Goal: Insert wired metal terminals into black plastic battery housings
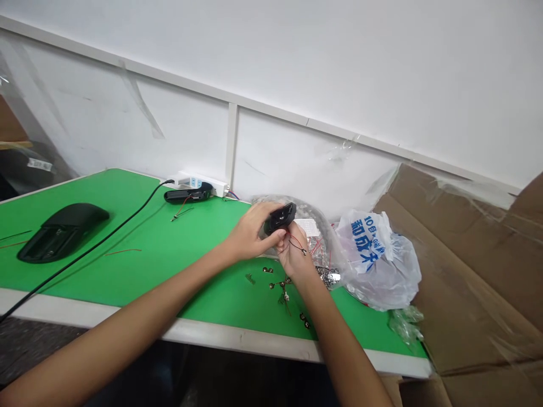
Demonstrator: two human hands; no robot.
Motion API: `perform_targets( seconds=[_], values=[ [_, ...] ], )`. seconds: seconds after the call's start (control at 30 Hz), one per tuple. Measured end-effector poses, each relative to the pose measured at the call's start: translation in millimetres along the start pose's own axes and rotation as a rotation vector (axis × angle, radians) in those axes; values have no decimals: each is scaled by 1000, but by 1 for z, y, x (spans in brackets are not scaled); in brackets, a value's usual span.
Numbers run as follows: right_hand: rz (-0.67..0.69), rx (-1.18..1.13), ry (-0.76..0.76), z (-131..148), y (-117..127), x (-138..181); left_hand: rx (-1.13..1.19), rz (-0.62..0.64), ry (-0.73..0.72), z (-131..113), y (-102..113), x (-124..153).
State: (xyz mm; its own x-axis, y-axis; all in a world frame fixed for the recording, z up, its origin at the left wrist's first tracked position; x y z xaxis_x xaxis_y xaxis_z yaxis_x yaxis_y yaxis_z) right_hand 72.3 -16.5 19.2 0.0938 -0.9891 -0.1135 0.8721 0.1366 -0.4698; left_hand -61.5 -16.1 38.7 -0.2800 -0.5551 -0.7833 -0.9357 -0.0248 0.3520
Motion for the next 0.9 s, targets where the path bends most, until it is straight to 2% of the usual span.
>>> perform_targets(
  seconds=[0.3, 0.4, 0.53, 0.63, 0.7, 0.9],
  values=[
    [-6, 145, 77, 6, 4, 0, -139, 15, -154, 18, 4, -1],
    [-26, 147, 78, 8, 3, -1, -153, 0, -162, 20, 3, 0],
    [22, 152, 83, 14, 3, -2, -88, -10, -112, 21, 2, 0],
    [50, 182, 83, 22, 7, -2, 41, -84, -27, 23, 1, -2],
    [42, 216, 106, 28, 9, 0, 191, -168, 84, 25, 0, -4],
    [75, 553, 230, 38, 6, 9, 885, -262, 474, 22, -3, -11]
  ],
)
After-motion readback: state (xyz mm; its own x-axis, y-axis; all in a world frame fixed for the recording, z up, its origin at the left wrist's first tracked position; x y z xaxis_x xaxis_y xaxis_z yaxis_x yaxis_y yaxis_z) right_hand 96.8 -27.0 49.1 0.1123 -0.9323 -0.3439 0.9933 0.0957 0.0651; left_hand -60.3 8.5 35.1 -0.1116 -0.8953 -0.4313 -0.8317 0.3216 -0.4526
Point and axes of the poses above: each hand's wrist, its own x-axis away from the middle knuckle, its own y-axis out of the back of the hand, z = x × y, the point moved 2 cm from there along -x, towards the middle knuckle, and after that the axes turned 5 degrees about x, right-handed, at the moved point
